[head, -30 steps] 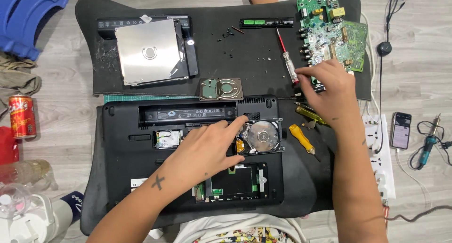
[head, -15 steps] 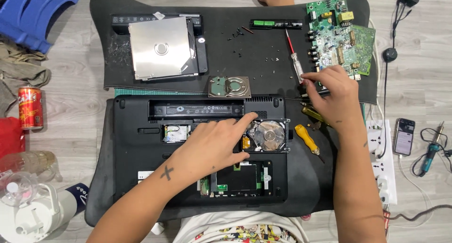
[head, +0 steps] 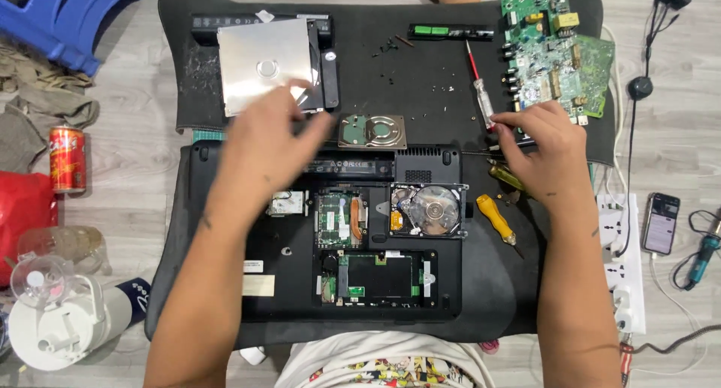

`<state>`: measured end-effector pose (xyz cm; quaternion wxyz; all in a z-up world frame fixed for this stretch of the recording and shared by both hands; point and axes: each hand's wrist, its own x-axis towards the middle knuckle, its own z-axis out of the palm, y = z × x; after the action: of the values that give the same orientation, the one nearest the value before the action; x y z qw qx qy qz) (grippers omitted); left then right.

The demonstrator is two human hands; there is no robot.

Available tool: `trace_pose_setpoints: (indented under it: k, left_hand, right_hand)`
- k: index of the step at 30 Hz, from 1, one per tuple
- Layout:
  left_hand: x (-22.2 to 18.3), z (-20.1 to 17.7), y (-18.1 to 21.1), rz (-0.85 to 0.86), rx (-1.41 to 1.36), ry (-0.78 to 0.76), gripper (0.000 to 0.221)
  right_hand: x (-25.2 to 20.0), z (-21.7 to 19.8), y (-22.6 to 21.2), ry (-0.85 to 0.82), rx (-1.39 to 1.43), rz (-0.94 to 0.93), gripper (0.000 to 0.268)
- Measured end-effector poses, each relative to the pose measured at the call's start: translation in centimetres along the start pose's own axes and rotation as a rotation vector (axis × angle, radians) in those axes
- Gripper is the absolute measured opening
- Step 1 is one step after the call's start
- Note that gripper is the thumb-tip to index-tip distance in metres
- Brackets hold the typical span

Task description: Assembling a hard drive into its bracket and installing it into a laptop chassis along with other components.

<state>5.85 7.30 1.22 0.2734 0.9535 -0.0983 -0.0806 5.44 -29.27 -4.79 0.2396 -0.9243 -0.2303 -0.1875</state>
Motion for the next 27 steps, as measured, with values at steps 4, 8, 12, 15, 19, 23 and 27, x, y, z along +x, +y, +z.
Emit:
trace_pose_setpoints:
  k: [4,8,12,15,19,23,27]
  left_hand:
    - [2.4,-0.8,-2.0,-0.243,0.139,0.163,0.069]
    - [4.8,0.0,-3.3,-0.409,0.178,0.135,0.095]
    - [6.2,1.0,-3.8,-0.449,0.267,0.117,0.100]
    - [6.0,0.8,-4.4,-0.423,0.248,0.165,0.098]
    - [5.4,-2.4,-4.6,-0.315,0.060,0.358,0.081]
    - [3.2,-5.9,-4.1,-0.027,-0.452,0.460,0.019]
    - [1.1,-2.9,3.0,0.323,-0.457,0.552,0.027]
  right_hand:
    - [0.1,-0.7,-0.7,-0.092,-0.041,-0.040,0.010]
    - [0.1,-0.9,-0.7,-0.097,-0.063,-0.040,0.010]
    - [-0.3,-1.0,-0.4,-0.098,-0.064,-0.054,0.009]
    - [-0.5,-0.9,-0.4,-0.099,-0.069,-0.070,0.010]
    - [-0.5,-0.9,-0.5,-0.056,-0.060,-0.091,0.010]
    - [0.1,-1.1,-1.6,0.004,0.038,-0.099,0.011]
    - [1.1,-1.5,-4.7,0.039,0.220,-0.074,0.007]
